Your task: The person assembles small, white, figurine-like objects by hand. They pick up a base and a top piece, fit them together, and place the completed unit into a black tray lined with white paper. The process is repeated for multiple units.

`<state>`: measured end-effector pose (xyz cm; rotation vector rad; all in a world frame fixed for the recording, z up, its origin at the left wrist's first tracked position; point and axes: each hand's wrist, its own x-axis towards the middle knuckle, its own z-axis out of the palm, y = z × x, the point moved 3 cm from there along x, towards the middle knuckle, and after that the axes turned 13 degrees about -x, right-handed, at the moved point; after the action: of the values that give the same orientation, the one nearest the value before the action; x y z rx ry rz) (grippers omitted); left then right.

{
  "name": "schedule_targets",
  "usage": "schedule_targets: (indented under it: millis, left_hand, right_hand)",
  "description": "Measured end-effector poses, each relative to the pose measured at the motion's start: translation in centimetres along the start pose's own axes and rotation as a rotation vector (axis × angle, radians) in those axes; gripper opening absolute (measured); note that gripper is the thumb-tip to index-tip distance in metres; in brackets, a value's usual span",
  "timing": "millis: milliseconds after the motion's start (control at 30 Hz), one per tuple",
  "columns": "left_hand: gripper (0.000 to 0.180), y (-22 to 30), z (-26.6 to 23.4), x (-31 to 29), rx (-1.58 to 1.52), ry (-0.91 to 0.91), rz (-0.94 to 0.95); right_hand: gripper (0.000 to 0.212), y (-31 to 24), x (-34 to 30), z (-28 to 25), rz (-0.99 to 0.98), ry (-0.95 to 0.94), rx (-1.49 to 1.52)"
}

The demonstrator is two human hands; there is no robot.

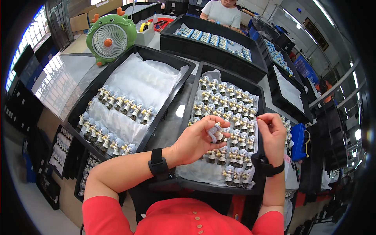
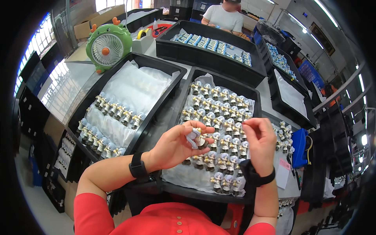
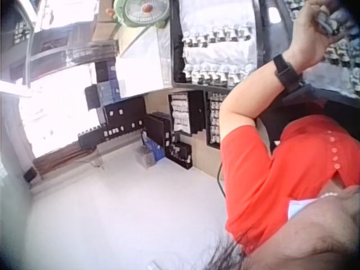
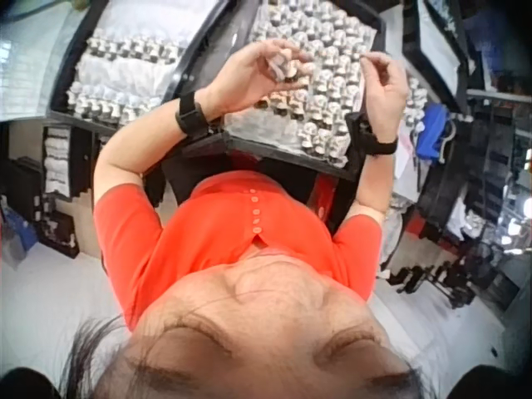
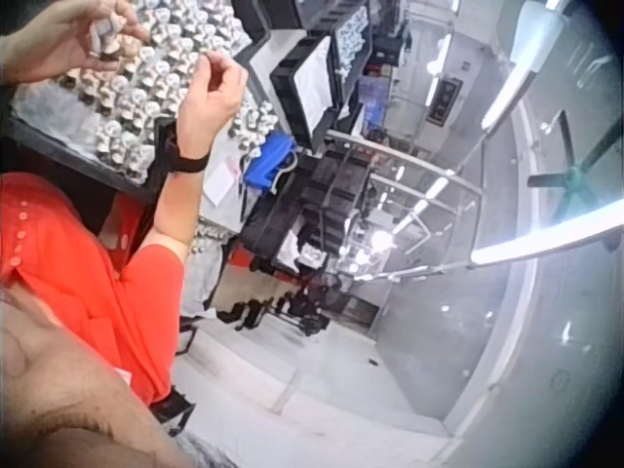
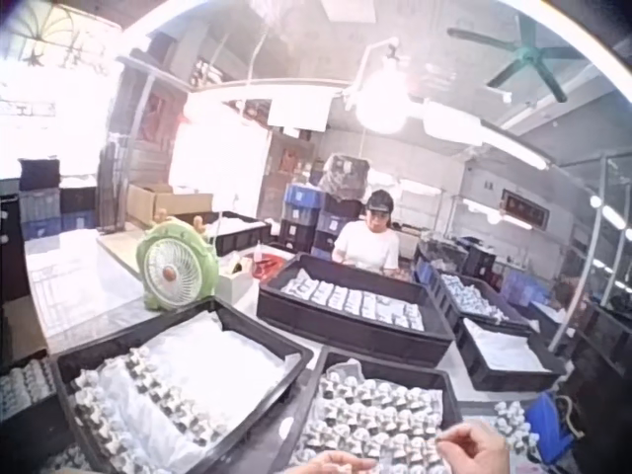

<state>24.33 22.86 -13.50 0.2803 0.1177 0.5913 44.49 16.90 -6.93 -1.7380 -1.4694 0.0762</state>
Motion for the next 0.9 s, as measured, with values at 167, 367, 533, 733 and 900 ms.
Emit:
schedule_targets:
  millis: [167, 367, 533, 733, 900]
  left_hand:
    - [0.04, 0.4, -0.2, 0.3, -0.063, 0.039, -0.007]
    - [0.048, 0.1, -0.3, 0.6, -0.1, -0.046, -0.048]
    - [0.048, 0.3, -0.5, 0.5, -0.073, -0.041, -0.013]
    - [0.046, 0.6, -1.1, 0.3, -0.002, 0.002, 0.053]
    - [0.049, 0.0, -0.2, 0.2, 0.048, -0.029, 0.074]
  right_hand:
    - [0.006, 10.3, 0.2, -4.8, 0.195, -0.04, -0.215]
    - [0.017, 16.8, -1.5, -5.7, 0.289, -0.108, -0.43]
    - [0.018, 6.6, 0.6, -3.6, 0.011, -0.013, -0.348]
    - [0.033, -6.0, -1.1, 3.1, -0.258, -0.383, -0.067]
    - [0.027, -5.8, -1.3, 5.8, -0.295, -0.29, -0.078]
